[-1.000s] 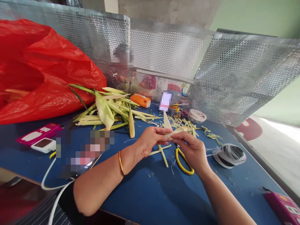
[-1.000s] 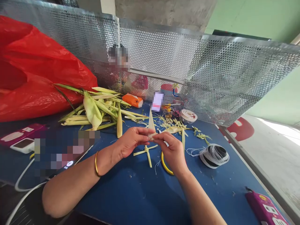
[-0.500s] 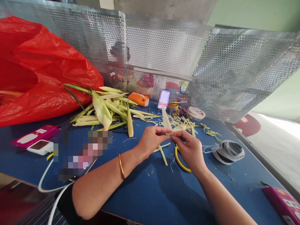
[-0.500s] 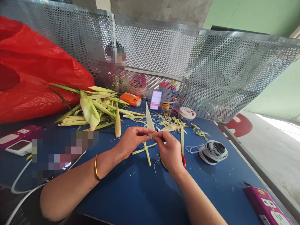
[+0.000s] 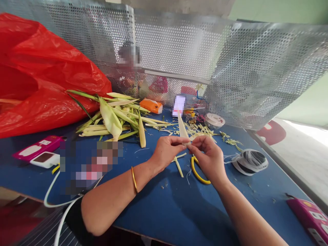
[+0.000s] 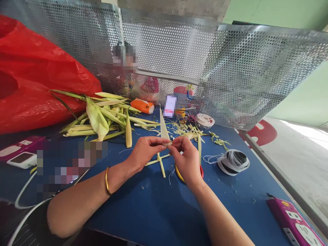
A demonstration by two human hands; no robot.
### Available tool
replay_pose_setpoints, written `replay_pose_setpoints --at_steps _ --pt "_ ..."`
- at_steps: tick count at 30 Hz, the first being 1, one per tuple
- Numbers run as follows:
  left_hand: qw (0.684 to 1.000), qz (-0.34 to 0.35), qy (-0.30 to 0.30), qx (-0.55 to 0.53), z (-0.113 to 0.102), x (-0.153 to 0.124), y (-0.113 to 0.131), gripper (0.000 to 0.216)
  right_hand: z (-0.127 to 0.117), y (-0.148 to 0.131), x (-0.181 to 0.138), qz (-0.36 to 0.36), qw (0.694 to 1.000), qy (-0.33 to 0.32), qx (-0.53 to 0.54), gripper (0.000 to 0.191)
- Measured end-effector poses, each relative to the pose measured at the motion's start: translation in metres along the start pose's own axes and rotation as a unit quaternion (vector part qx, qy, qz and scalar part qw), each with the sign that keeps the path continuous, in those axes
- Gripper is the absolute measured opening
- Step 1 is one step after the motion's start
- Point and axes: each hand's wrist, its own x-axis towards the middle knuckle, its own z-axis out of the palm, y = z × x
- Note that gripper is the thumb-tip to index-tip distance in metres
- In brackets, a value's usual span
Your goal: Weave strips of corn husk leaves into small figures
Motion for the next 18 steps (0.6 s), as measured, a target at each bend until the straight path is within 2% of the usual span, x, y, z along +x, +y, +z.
replay_pose_setpoints --at_steps 3,6,10,18 --pt "1.000 -0.010 0.003 -0.010 -0.0008 0.0001 0.0019 0.020 -0.0011 -0.0022 -0.0001 -0.019 0.999 -0.011 0.038 0.013" --pt "0.999 -0.029 0.005 -0.030 -0.0022 0.0008 0.0039 0.020 -0.0031 -0.0032 -0.0005 -0.067 0.997 -0.032 -0.002 0.004" --pt "0.998 -0.039 0.007 -0.056 -0.0041 0.0025 0.0048 0.018 -0.0059 -0.0018 -0.0003 -0.106 0.992 -0.048 -0.056 0.008" --pt "0.997 -0.055 -0.015 -0.058 -0.0030 0.0010 0.0063 0.019 -0.0044 0.0003 0.0000 -0.088 0.993 -0.022 -0.072 0.009"
